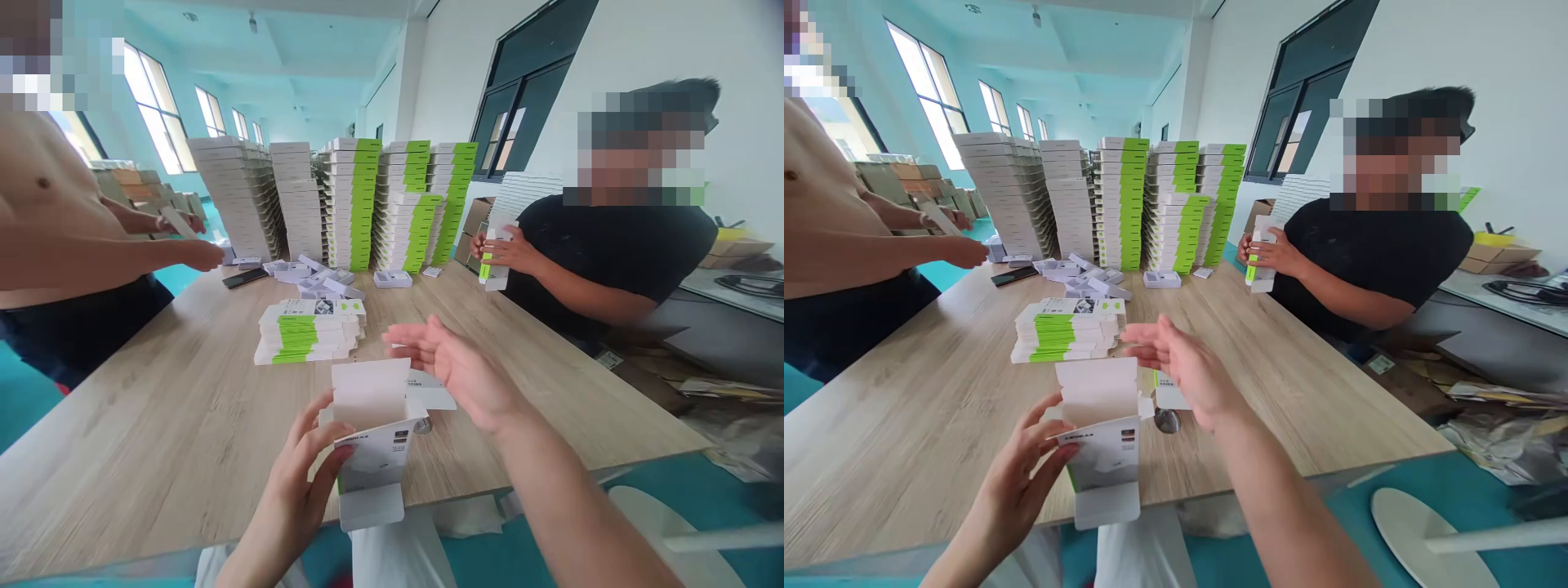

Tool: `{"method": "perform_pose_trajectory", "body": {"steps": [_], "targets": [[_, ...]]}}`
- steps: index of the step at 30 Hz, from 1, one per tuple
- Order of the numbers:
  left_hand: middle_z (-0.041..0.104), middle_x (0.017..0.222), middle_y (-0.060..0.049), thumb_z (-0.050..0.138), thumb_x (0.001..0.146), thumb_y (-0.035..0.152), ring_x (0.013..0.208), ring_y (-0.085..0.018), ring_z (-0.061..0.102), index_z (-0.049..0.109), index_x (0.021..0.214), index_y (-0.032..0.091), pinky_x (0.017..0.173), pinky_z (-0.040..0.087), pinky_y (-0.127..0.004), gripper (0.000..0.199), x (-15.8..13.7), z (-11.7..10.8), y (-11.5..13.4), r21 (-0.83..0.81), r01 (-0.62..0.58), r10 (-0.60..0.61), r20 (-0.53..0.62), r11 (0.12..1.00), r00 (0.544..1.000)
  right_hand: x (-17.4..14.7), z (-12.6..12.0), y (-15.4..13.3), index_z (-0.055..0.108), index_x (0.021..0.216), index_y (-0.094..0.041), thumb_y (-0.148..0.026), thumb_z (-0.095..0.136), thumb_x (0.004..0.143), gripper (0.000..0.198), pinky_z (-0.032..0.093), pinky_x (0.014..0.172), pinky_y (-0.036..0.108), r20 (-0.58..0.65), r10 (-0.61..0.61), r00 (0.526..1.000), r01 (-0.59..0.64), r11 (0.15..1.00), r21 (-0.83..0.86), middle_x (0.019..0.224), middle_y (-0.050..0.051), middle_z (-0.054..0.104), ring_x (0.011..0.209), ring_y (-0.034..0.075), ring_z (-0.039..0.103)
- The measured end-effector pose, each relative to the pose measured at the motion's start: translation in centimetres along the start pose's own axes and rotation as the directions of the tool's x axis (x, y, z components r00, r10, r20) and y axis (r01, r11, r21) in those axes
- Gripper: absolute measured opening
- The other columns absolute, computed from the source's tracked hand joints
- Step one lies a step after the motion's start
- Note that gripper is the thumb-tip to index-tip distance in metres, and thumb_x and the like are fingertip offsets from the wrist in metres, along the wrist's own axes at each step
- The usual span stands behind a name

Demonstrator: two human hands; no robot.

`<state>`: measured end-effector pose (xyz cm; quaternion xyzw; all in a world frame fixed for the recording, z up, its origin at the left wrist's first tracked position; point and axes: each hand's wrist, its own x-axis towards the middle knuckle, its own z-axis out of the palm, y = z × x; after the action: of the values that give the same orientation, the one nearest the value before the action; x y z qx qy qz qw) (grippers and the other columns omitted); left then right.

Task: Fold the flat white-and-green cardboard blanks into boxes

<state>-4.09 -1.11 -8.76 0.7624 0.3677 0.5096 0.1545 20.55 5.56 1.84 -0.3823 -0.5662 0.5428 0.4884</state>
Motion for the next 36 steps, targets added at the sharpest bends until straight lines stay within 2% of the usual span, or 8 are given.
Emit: {"method": "perform_pose_trajectory", "body": {"steps": [3, 7, 9, 14, 19, 27, 31, 36], "targets": [[0.062, 0.145, -0.014, 0.055, 0.097, 0.004, 0.137, -0.025, 0.060, 0.063, 0.124, 0.030, 0.100, 0.060, -0.036, 0.038, -0.1, -0.1, 0.0, 0.056, -0.088, 0.088, 0.012, 0.995, 0.996, 2.6, 0.8, -4.2, 0.084, 0.100, -0.021, -0.069, 0.065, 0.088, 0.053, 0.062, 0.077, 0.036, 0.363, 0.218, 0.906, -0.140, 0.963, -0.231, 0.104, 0.008, 0.083, 0.094, 0.025, 0.078], [0.056, 0.148, -0.014, 0.052, 0.098, 0.002, 0.136, -0.025, 0.059, 0.063, 0.120, 0.030, 0.099, 0.060, -0.037, 0.037, -0.2, 0.4, 0.7, 0.059, -0.058, 0.060, -0.029, 0.997, 0.998, 3.5, 2.2, -6.8, 0.084, 0.088, -0.022, -0.055, 0.081, 0.078, 0.035, 0.056, 0.062, 0.024, 0.635, 0.349, 0.689, -0.016, 0.883, -0.468, 0.084, -0.001, 0.081, 0.073, 0.016, 0.072], [0.055, 0.149, -0.015, 0.047, 0.100, 0.004, 0.136, -0.026, 0.059, 0.064, 0.115, 0.029, 0.100, 0.058, -0.040, 0.034, -0.3, 0.7, 1.1, 0.040, -0.037, 0.040, -0.071, 0.999, 0.997, 3.3, 2.4, -7.0, 0.083, 0.087, -0.021, -0.055, 0.081, 0.078, 0.035, 0.054, 0.061, 0.022, 0.655, 0.387, 0.649, 0.017, 0.853, -0.521, 0.081, -0.002, 0.079, 0.072, 0.014, 0.070], [0.048, 0.155, -0.019, 0.043, 0.101, 0.004, 0.126, -0.026, 0.065, 0.062, 0.115, 0.028, 0.091, 0.061, -0.039, 0.033, -0.2, 1.4, 1.9, 0.001, -0.070, 0.070, -0.110, 0.998, 0.991, 3.0, 2.0, -6.6, 0.083, 0.103, -0.018, -0.066, 0.051, 0.097, 0.058, 0.053, 0.057, 0.023, 0.573, 0.443, 0.690, -0.110, 0.846, -0.521, 0.099, 0.006, 0.081, 0.081, 0.018, 0.074], [0.046, 0.156, -0.022, 0.043, 0.099, -0.004, 0.131, -0.027, 0.062, 0.062, 0.113, 0.022, 0.089, 0.060, -0.036, 0.035, -0.3, 1.3, 1.9, -0.017, -0.140, 0.138, -0.110, 0.990, 0.984, 2.9, 2.5, -6.5, 0.076, 0.125, -0.020, -0.035, 0.051, 0.104, 0.036, 0.052, 0.093, 0.023, 0.610, 0.590, 0.529, 0.018, 0.711, -0.703, 0.138, 0.003, 0.070, 0.123, 0.019, 0.066], [0.041, 0.161, -0.019, 0.048, 0.098, -0.005, 0.094, -0.013, 0.072, 0.062, 0.116, 0.022, 0.077, 0.059, -0.027, 0.036, -0.4, 0.8, 1.9, -0.023, -0.116, 0.115, -0.061, 0.993, 0.992, 1.7, 2.1, -7.6, 0.070, 0.132, -0.020, -0.056, 0.054, 0.100, 0.051, 0.043, 0.105, 0.024, 0.617, 0.542, 0.571, -0.017, 0.759, -0.651, 0.139, 0.005, 0.068, 0.133, 0.022, 0.058], [0.035, 0.165, -0.017, 0.050, 0.098, -0.003, 0.083, -0.010, 0.069, 0.061, 0.121, 0.024, 0.076, 0.060, -0.028, 0.038, -0.3, 0.4, 1.2, 0.021, -0.179, 0.179, -0.015, 0.984, 0.984, 1.8, 2.7, -7.3, 0.073, 0.110, -0.018, -0.049, 0.059, 0.098, 0.036, 0.047, 0.075, 0.022, 0.616, 0.569, 0.544, 0.021, 0.725, -0.688, 0.104, 0.002, 0.073, 0.091, 0.016, 0.065], [0.036, 0.163, -0.014, 0.048, 0.098, -0.002, 0.097, -0.015, 0.070, 0.061, 0.125, 0.027, 0.089, 0.063, -0.036, 0.042, -0.4, 0.1, 0.4, 0.080, -0.225, 0.225, 0.015, 0.971, 0.974, 1.5, 3.7, -5.8, 0.051, 0.067, -0.020, -0.035, 0.061, 0.098, 0.035, 0.026, 0.050, 0.025, 0.457, 0.581, 0.674, 0.040, 0.589, -0.807, 0.058, -0.008, 0.043, 0.054, 0.009, 0.038]]}}
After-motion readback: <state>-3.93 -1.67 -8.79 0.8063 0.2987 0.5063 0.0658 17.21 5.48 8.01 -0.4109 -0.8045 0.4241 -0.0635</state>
